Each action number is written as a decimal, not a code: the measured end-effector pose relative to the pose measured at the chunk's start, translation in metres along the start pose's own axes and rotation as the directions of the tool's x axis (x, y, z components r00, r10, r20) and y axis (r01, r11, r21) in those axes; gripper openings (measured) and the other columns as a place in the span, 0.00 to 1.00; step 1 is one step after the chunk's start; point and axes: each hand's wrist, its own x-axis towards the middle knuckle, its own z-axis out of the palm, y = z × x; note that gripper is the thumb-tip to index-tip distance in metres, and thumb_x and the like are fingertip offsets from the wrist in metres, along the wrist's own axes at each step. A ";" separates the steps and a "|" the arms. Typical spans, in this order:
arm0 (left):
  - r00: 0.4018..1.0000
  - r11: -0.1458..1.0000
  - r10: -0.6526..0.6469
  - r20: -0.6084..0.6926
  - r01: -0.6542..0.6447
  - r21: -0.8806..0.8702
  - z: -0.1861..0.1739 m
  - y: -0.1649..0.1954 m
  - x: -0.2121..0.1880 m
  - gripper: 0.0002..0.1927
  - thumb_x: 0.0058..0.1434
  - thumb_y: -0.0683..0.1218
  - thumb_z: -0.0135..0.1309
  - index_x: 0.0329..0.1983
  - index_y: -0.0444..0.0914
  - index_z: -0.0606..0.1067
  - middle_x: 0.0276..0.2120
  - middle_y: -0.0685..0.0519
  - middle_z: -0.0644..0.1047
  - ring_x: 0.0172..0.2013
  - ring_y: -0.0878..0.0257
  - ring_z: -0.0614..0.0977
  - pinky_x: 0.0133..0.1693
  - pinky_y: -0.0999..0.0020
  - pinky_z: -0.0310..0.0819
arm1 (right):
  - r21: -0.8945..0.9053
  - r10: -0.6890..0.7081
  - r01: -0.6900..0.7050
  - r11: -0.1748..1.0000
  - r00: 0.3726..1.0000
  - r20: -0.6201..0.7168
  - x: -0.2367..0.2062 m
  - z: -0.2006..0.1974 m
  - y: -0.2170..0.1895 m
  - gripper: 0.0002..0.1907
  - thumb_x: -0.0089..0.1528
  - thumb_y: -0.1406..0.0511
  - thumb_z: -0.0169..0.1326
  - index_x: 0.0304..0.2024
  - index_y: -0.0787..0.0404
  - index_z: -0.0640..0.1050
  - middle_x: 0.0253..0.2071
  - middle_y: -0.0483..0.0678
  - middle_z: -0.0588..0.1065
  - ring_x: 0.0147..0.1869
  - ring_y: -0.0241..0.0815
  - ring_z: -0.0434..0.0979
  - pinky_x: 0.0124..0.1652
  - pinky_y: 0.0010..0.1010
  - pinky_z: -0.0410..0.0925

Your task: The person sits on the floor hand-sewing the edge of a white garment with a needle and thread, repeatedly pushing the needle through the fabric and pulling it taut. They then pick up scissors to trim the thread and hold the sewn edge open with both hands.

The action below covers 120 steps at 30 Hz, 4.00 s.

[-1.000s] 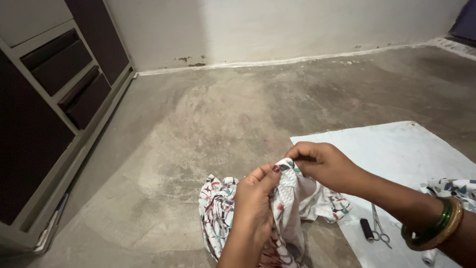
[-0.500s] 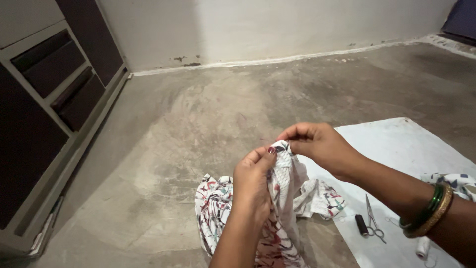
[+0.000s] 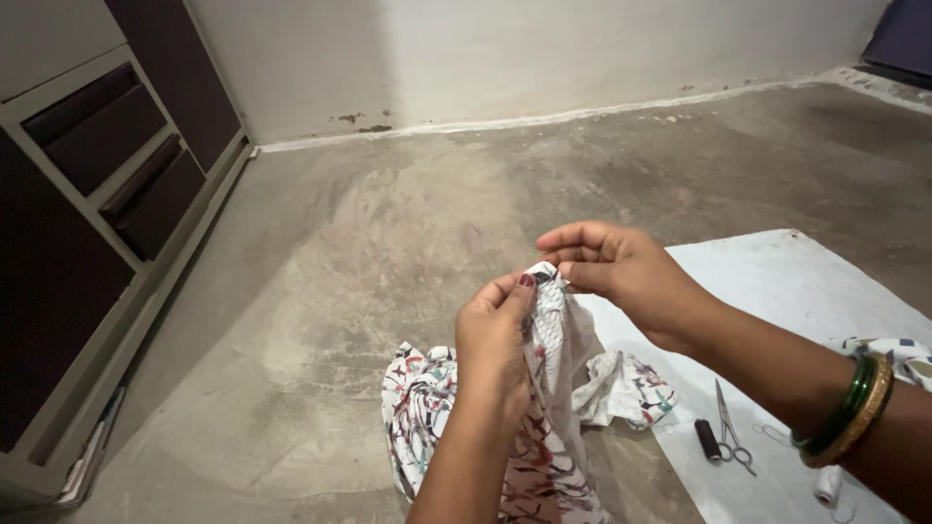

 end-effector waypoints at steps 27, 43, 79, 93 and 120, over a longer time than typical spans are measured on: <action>0.992 0.985 0.040 -0.122 -0.019 0.173 -0.030 -0.037 0.012 0.08 0.64 0.44 0.56 0.42 0.36 0.80 0.23 0.58 0.75 0.19 0.72 0.67 0.18 0.76 0.57 | -0.609 -0.677 0.731 0.308 0.618 0.400 -0.013 0.013 0.011 0.07 0.55 0.70 0.63 0.36 0.61 0.80 0.41 0.49 0.78 0.46 0.47 0.79 0.42 0.34 0.74; 0.913 0.807 0.360 -0.193 -0.201 0.556 -0.036 -0.050 0.033 0.07 0.62 0.42 0.56 0.37 0.33 0.81 0.30 0.53 0.83 0.29 0.70 0.79 0.31 0.76 0.72 | -0.511 -0.738 0.791 0.336 0.559 0.379 -0.010 0.020 0.013 0.06 0.57 0.78 0.53 0.35 0.66 0.74 0.36 0.52 0.77 0.41 0.46 0.81 0.41 0.32 0.75; 0.930 0.860 0.290 -0.225 -0.150 0.488 -0.057 -0.057 0.033 0.08 0.61 0.42 0.59 0.38 0.31 0.81 0.24 0.57 0.80 0.22 0.74 0.72 0.24 0.77 0.63 | -0.947 0.233 0.066 0.314 0.962 0.145 0.006 -0.010 -0.023 0.19 0.53 0.51 0.66 0.31 0.59 0.85 0.29 0.50 0.81 0.33 0.45 0.80 0.38 0.37 0.71; 0.891 0.807 0.371 -0.262 -0.170 0.566 -0.072 -0.062 0.039 0.08 0.60 0.42 0.58 0.38 0.32 0.81 0.26 0.56 0.82 0.25 0.74 0.77 0.28 0.78 0.70 | -0.185 -0.169 0.200 0.962 0.971 0.172 0.021 -0.067 -0.013 0.15 0.60 0.59 0.62 0.26 0.64 0.82 0.19 0.44 0.71 0.23 0.33 0.60 0.25 0.28 0.56; 0.895 0.878 0.326 -0.304 -0.167 0.449 -0.081 -0.070 0.040 0.09 0.60 0.39 0.58 0.43 0.31 0.78 0.28 0.53 0.81 0.24 0.72 0.75 0.27 0.76 0.67 | -0.949 0.453 0.135 0.284 0.854 0.256 0.004 -0.045 0.004 0.13 0.67 0.55 0.56 0.42 0.57 0.84 0.37 0.48 0.82 0.41 0.44 0.80 0.46 0.35 0.72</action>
